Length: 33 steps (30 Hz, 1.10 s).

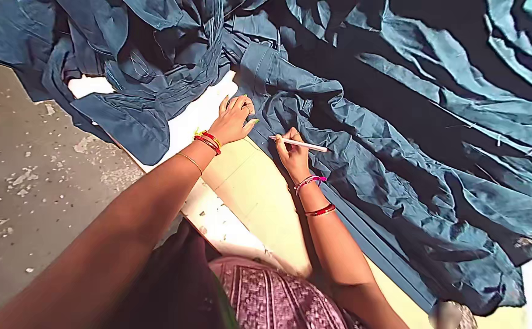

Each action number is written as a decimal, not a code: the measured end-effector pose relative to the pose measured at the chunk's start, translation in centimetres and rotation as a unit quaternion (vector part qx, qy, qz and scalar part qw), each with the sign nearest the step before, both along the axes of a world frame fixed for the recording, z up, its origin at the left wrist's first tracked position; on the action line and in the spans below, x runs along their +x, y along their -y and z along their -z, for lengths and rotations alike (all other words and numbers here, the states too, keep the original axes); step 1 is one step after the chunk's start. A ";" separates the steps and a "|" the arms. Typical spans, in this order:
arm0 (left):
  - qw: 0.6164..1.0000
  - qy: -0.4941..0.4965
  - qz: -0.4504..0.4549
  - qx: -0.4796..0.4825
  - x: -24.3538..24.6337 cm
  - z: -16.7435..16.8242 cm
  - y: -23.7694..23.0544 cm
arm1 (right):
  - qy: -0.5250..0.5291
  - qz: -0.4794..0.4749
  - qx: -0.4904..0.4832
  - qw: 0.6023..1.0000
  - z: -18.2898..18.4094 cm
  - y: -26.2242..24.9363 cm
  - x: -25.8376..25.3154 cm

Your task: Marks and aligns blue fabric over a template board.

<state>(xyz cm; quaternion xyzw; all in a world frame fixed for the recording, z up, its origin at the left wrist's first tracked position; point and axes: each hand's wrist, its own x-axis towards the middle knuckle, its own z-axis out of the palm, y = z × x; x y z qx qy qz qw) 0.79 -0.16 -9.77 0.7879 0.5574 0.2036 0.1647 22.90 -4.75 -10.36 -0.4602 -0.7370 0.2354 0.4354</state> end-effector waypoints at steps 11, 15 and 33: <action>1.000 0.000 0.004 -0.007 -0.1 0.2 0.0 | -0.247 -0.109 -0.123 0.955 -3.9 4.4 7.0; 1.000 0.002 0.008 -0.001 -0.1 0.1 -0.3 | -0.108 -0.064 -0.098 0.987 -0.6 5.6 9.2; 1.000 0.003 0.005 0.012 -0.1 0.2 -0.1 | 0.066 0.102 0.024 0.992 0.1 4.7 6.7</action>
